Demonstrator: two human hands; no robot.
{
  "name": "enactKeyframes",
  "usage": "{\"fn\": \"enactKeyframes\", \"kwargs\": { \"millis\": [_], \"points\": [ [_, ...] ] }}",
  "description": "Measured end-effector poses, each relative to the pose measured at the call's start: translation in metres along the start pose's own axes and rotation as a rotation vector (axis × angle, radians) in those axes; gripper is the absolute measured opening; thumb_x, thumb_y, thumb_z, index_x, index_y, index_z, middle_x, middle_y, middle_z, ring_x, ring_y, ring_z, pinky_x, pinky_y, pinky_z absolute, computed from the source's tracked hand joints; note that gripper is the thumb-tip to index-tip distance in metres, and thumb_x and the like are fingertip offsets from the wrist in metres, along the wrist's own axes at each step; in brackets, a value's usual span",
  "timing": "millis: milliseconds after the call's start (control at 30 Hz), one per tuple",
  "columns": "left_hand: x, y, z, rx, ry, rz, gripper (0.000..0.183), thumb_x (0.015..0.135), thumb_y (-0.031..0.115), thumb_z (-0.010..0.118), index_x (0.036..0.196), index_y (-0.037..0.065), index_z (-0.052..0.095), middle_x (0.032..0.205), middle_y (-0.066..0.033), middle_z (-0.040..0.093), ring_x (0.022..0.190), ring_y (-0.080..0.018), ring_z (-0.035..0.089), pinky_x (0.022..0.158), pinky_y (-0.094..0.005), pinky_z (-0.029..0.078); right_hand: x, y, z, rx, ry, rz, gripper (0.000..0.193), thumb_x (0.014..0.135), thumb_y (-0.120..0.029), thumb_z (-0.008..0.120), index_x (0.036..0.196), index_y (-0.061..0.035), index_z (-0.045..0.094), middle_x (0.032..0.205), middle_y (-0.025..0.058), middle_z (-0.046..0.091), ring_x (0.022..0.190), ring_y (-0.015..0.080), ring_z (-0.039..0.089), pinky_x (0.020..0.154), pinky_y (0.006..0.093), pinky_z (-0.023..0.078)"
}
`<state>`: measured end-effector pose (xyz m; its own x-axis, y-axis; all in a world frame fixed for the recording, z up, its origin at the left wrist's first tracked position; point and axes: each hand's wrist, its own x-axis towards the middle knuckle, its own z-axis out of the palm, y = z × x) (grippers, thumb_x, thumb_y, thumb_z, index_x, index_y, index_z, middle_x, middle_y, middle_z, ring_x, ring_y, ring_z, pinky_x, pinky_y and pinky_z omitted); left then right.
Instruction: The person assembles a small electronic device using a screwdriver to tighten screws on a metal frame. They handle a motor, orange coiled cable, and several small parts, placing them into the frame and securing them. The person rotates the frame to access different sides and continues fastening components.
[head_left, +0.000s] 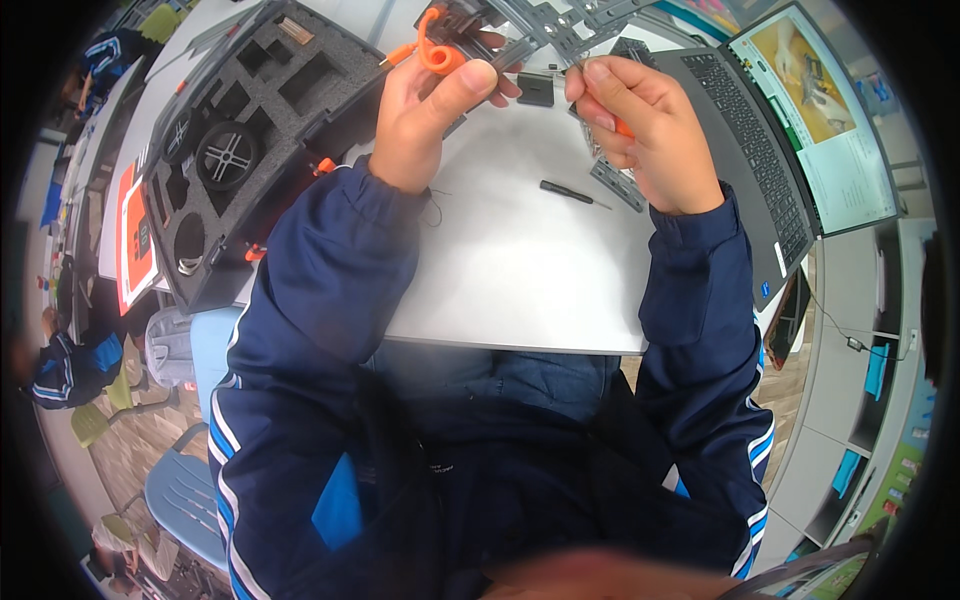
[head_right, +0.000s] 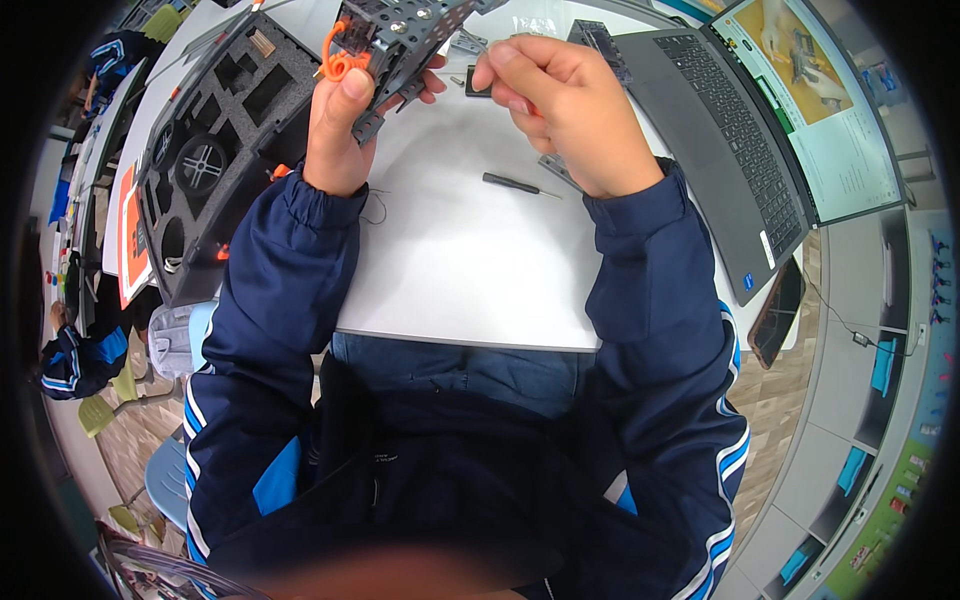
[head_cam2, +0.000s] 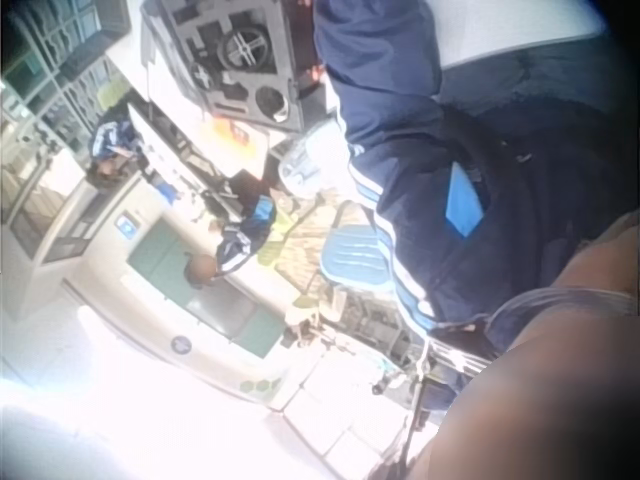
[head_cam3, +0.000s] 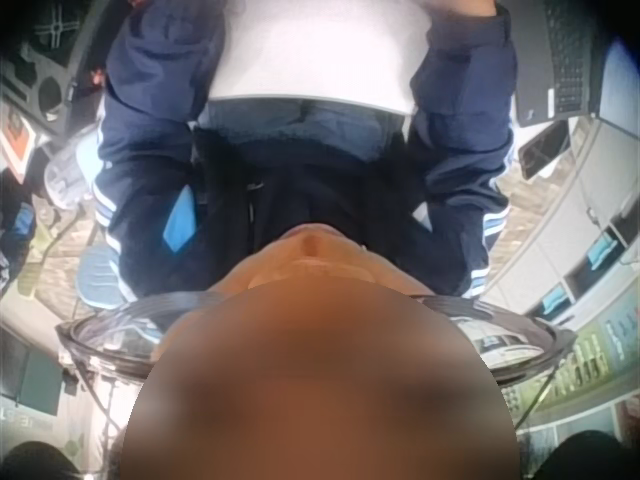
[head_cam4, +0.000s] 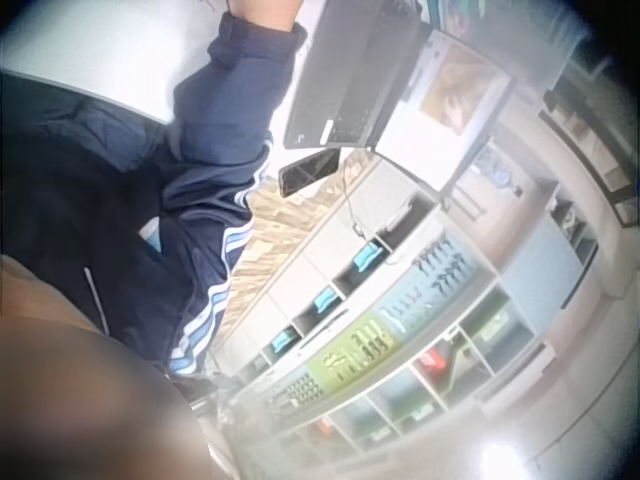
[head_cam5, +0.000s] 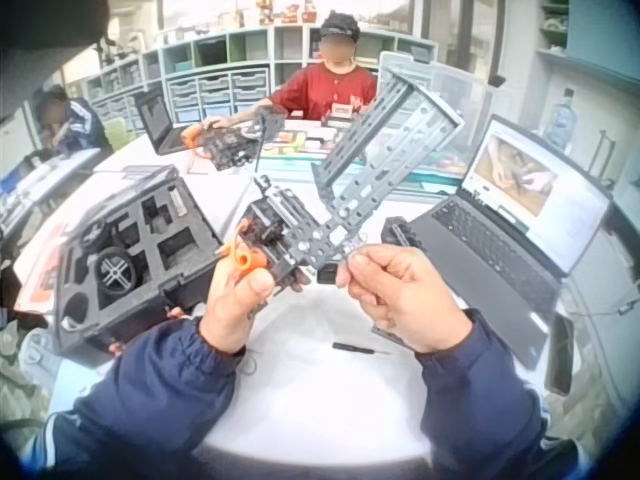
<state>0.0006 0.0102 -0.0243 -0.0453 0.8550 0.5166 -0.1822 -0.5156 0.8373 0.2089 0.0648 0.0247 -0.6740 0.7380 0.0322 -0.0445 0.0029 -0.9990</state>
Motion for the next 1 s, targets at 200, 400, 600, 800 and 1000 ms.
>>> {"fn": "enactKeyframes", "kwargs": {
  "millis": [200,400,600,800,1000],
  "points": [
    [0.001,0.0,-0.002,-0.02,-0.003,-0.007,0.052,0.089,0.038,0.063,0.117,-0.005,0.056,0.103,-0.0134,0.065,0.089,-0.0197,0.063,0.081,-0.0327,0.049,0.003,0.0,-0.008,0.242,-0.143,0.11,0.028,0.102,-0.026,0.049,0.097,-0.002,0.063,0.068,-0.0063,0.044,0.047,-0.0001,0.026,0.041,0.019,0.017],
    [0.003,0.002,-0.005,0.003,0.038,-0.025,0.055,0.089,0.041,0.062,0.118,-0.005,0.056,0.103,-0.0135,0.065,0.09,-0.0201,0.063,0.082,-0.0329,0.049,0.006,0.008,0.006,-0.023,0.03,-0.068,0.027,0.102,-0.025,0.049,0.097,-0.0024,0.063,0.066,-0.004,0.047,0.049,0.0035,0.033,0.045,0.0206,0.025],
    [0.002,0.0,0.001,0.032,0.11,-0.087,0.06,0.09,0.049,0.057,0.118,-0.004,0.058,0.105,-0.0138,0.066,0.091,-0.0216,0.065,0.082,-0.0328,0.049,0.005,0.025,0.023,-0.787,0.422,-0.486,0.023,0.097,-0.018,0.051,0.09,-0.0021,0.066,0.064,0.0109,0.058,0.055,0.024,0.055,0.054,0.0327,0.044],
    [0.005,0.001,-0.006,0.071,0.163,-0.082,0.068,0.093,0.058,0.045,0.127,0.0,0.053,0.113,-0.0198,0.064,0.099,-0.0302,0.066,0.086,-0.0405,0.05,0.004,0.019,-0.009,-0.638,0.407,-0.347,0.032,0.102,-0.03,0.048,0.095,-0.0044,0.068,0.066,-0.0036,0.049,0.063,0.0065,0.044,0.058,0.0225,0.036],
    [0.005,-0.003,-0.003,-0.05,0.138,-0.107,0.068,0.095,0.061,0.039,0.13,0.004,0.051,0.116,-0.0251,0.062,0.102,-0.038,0.065,0.085,-0.0452,0.052,0.008,0.007,-0.068,-0.921,0.582,-0.27,0.03,0.092,-0.031,0.067,0.091,-0.0012,0.067,0.071,-0.0046,0.057,0.066,0.0052,0.047,0.06,0.0219,0.038]
  ]
}}
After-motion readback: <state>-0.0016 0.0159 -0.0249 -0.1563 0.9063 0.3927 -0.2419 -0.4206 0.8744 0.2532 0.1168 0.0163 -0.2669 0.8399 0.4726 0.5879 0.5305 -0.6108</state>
